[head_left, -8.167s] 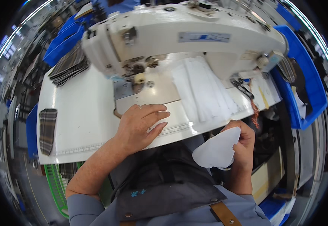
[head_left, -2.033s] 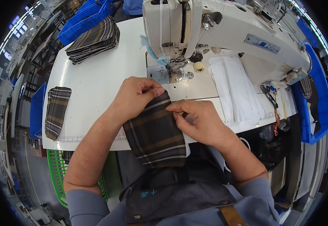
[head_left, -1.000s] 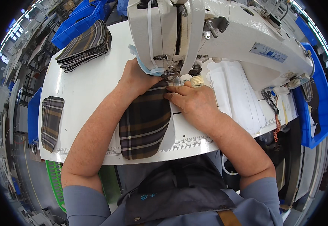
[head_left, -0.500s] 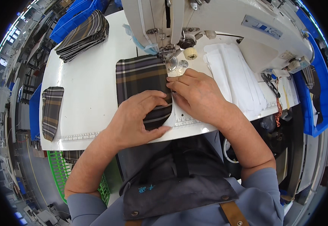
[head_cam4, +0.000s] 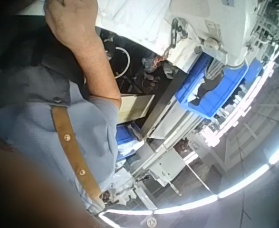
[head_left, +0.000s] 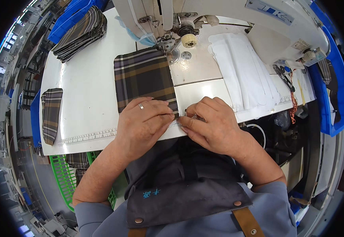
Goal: The recorder is using an industrial sewing machine to sew pockets onto plaid fabric pieces, likely for clothing or bags.
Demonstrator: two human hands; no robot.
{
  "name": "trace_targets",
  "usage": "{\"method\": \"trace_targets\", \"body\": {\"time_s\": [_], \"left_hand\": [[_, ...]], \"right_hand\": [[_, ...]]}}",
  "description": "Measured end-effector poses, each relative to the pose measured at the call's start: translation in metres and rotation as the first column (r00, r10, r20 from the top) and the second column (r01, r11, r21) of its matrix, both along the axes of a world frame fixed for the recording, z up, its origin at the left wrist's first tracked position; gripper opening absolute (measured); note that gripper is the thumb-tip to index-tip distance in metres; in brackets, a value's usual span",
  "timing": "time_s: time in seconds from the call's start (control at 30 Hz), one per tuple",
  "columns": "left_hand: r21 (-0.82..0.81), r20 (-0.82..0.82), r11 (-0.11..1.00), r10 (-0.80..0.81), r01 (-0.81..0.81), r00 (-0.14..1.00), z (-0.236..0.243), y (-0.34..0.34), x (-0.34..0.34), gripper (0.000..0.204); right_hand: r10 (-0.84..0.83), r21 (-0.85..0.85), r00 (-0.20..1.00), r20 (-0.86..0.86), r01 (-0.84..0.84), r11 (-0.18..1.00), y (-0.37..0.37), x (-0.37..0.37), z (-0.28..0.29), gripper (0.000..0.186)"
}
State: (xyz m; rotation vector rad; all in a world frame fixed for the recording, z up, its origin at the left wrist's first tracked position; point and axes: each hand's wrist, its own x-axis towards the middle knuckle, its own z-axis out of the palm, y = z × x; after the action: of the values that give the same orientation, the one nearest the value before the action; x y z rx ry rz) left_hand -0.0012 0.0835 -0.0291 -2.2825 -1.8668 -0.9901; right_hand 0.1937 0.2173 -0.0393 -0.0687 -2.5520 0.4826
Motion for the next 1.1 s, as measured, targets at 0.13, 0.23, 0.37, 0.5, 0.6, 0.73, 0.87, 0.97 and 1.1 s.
{"method": "trace_targets", "body": {"time_s": [0.13,0.23,0.37,0.5,0.6,0.73,0.87,0.97,1.1], "left_hand": [[0.036,-0.064,0.999,-0.034,0.036,0.997,-0.002,0.001,0.003,0.017],[0.033,-0.047,0.999,-0.037,0.038,0.998,-0.001,0.002,0.004,0.018],[0.011,-0.044,0.999,-0.030,0.030,0.999,-0.001,0.001,0.007,0.020],[0.018,-0.140,0.997,-0.069,0.073,0.988,0.004,0.000,0.012,0.021],[-0.034,-0.049,0.991,-0.132,0.130,0.990,0.003,-0.001,0.007,0.022],[-0.166,0.113,0.977,-0.116,0.134,0.987,0.010,0.011,-0.017,0.025],[-0.264,-0.031,0.964,-0.035,0.026,0.999,0.011,0.024,-0.032,0.050],[-0.323,-0.006,0.945,-0.051,0.047,0.999,0.008,0.026,-0.041,0.058],[-0.302,-0.019,0.953,-0.019,0.013,1.000,0.004,0.029,-0.040,0.054]], "right_hand": [[0.010,-0.015,1.000,-0.014,-0.010,1.000,0.001,0.000,-0.003,0.020],[0.008,-0.009,1.000,-0.007,-0.008,1.000,0.002,-0.001,-0.003,0.018],[0.014,-0.011,1.000,-0.025,-0.014,1.000,0.002,-0.002,-0.002,0.019],[0.022,-0.057,1.000,-0.021,-0.023,0.998,0.005,-0.002,0.000,0.022],[0.039,-0.071,0.999,0.024,-0.037,0.997,0.010,-0.003,0.003,0.023],[0.087,-0.069,0.995,0.051,-0.084,0.994,0.014,-0.008,0.005,0.020],[0.117,-0.072,0.993,0.026,-0.115,0.991,0.012,-0.015,0.007,0.016],[0.134,-0.042,0.990,0.045,-0.132,0.990,0.017,-0.017,0.010,0.012],[0.150,-0.019,0.988,0.031,-0.149,0.989,0.023,-0.023,0.009,0.011]]}}
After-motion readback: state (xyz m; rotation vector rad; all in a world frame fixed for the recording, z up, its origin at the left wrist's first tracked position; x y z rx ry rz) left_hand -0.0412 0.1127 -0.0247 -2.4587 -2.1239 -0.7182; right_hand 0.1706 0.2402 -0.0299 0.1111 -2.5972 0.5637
